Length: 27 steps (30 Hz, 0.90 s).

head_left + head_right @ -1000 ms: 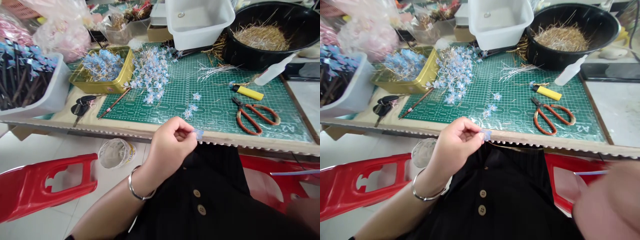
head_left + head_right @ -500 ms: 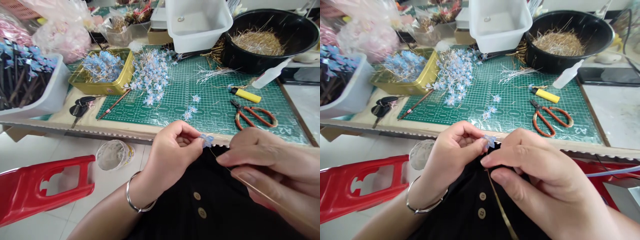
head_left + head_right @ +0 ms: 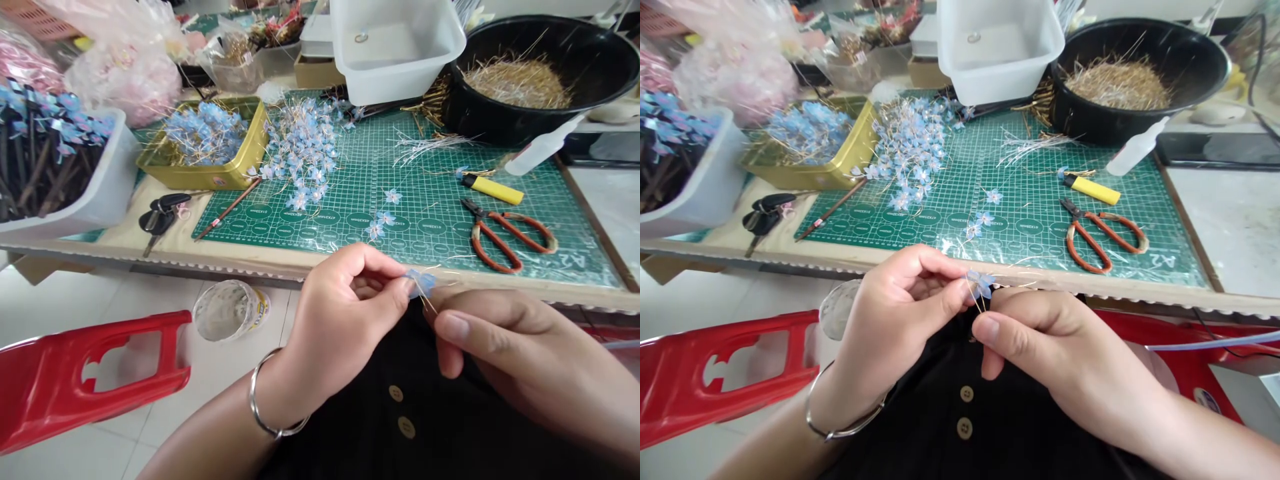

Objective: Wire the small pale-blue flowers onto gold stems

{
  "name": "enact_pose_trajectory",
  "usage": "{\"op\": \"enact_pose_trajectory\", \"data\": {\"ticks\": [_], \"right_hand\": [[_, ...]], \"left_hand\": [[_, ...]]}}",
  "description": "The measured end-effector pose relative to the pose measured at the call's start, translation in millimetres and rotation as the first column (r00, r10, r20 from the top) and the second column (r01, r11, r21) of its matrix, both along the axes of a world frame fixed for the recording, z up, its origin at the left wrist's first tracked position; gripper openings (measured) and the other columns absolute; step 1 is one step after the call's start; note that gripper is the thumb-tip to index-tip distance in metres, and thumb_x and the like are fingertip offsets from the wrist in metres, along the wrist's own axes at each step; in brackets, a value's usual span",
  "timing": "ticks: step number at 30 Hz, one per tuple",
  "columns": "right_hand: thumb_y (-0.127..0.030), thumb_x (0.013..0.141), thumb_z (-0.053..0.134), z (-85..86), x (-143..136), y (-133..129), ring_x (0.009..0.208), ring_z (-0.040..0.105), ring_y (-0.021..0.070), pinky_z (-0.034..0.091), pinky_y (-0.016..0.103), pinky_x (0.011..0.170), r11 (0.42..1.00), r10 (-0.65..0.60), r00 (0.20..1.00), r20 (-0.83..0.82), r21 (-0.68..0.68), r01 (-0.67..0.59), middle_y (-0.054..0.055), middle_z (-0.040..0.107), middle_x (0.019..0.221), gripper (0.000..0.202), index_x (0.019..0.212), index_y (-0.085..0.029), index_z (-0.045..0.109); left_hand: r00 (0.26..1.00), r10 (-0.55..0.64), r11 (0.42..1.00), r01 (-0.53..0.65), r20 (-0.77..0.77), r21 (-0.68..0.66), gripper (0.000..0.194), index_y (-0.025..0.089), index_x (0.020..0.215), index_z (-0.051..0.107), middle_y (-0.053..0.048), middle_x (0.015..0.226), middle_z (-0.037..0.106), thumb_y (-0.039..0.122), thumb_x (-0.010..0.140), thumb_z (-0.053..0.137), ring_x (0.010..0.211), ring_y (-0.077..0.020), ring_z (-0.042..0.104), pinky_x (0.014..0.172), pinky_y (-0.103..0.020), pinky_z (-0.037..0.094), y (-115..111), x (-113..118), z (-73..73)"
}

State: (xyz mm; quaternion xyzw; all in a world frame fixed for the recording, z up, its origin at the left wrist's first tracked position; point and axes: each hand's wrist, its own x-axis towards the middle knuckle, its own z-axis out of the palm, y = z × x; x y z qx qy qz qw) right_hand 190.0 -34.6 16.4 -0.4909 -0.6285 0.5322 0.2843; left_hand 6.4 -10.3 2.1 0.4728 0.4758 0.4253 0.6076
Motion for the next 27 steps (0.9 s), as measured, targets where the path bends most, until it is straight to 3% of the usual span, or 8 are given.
{"op": "enact_pose_trajectory", "data": {"ticks": [11, 16, 21, 27], "right_hand": [[-0.071, 0.083, 0.059, -9.4, -6, -8, 0.057, 0.054, 0.02, 0.051, 0.033, 0.055, 0.995, -0.087, 0.992, 0.093, 0.057, 0.082, 0.001, 0.051, 0.056, 0.052, 0.058, -0.026, 0.067], [-0.063, 0.086, 0.061, -10.0, -4, -6, 0.054, 0.052, 0.0184, 0.049, 0.032, 0.053, 0.998, -0.06, 0.998, 0.02, -0.036, 0.06, 0.001, 0.052, 0.055, 0.047, 0.056, -0.027, 0.069], [-0.048, 0.093, 0.06, -10.8, -3, -3, 0.052, 0.053, 0.0127, 0.046, 0.026, 0.053, 0.994, -0.016, 0.995, -0.101, -0.105, 0.006, -0.002, 0.054, 0.057, 0.044, 0.055, -0.027, 0.069], [-0.047, 0.093, 0.059, -14.6, -2, -3, 0.062, 0.058, 0.014, 0.047, 0.026, 0.06, 0.988, -0.02, 0.99, -0.142, -0.151, -0.002, 0.0, 0.06, 0.064, 0.043, 0.057, -0.026, 0.069]], "left_hand": [[0.993, 0.022, 0.993, -0.009, -0.114, 0.119, 0.008, 0.023, 0.081, 0.072, 0.003, 0.076, 0.074, 0.017, 0.082, 0.078, 0.065, -0.0117, 0.068, 0.059, -0.021, 0.053, -4, -1, 1.5], [0.975, 0.066, 0.966, -0.009, -0.212, 0.26, 0.007, 0.021, 0.082, 0.073, 0.002, 0.083, 0.076, 0.015, 0.083, 0.076, 0.071, -0.0127, 0.071, 0.062, -0.021, 0.055, -6, 1, 1.0], [0.942, 0.147, 0.899, 0.0, -0.301, 0.438, 0.011, 0.018, 0.084, 0.07, 0.001, 0.081, 0.073, 0.007, 0.081, 0.072, 0.071, -0.0119, 0.07, 0.062, -0.022, 0.058, -6, 2, -2.6], [0.932, 0.177, 0.829, 0.033, -0.317, 0.558, 0.009, 0.014, 0.084, 0.07, 0.0, 0.078, 0.072, 0.005, 0.081, 0.071, 0.07, -0.0087, 0.067, 0.067, -0.019, 0.058, -6, 2, -7.8]]}}
